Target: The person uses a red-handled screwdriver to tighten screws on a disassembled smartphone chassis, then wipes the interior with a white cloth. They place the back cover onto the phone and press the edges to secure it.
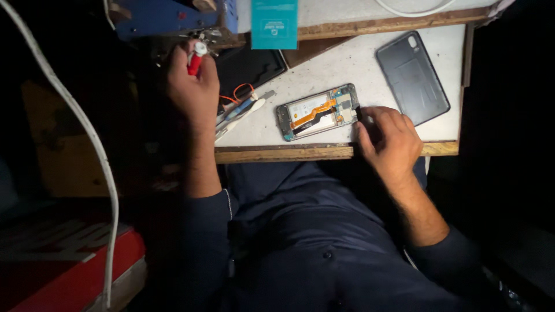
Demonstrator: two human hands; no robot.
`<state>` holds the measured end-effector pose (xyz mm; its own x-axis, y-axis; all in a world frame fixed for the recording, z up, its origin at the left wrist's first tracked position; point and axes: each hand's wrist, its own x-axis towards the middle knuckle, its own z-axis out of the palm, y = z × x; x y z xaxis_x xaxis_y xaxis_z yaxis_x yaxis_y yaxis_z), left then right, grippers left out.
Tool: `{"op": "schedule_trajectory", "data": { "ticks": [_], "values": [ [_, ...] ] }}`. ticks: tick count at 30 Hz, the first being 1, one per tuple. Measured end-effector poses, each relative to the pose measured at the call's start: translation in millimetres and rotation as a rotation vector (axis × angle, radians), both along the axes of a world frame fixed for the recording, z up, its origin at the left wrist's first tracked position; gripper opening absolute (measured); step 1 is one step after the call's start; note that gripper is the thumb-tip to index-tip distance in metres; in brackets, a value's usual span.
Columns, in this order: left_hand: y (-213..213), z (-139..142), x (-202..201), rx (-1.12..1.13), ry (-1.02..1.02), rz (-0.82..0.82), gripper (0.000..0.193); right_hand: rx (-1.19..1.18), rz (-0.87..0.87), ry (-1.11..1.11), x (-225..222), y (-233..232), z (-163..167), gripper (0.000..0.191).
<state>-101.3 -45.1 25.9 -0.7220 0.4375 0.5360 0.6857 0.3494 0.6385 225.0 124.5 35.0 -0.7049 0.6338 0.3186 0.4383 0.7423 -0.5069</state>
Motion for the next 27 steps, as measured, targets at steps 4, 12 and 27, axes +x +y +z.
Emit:
{"op": "schedule_trajectory", "data": {
  "ticks": [4,12,27],
  "values": [
    [-0.4,10.4,5.8,-0.159,-0.138,0.089,0.024,-0.011,0.003,0.019,0.4,-0.5,0.3,0.027],
    [2.5,7.2,4.4,-0.173,0.149,0.064,0.029,0.002,-0.001,0.01,-0.4,-1.1,0.1,0.026],
    [-8.2,-3.1,-10.0,0.129,-0.156,-0.139,0.016,0.016,0.011,0.026,0.8,0.3,-1.6,0.026]
  ]
}}
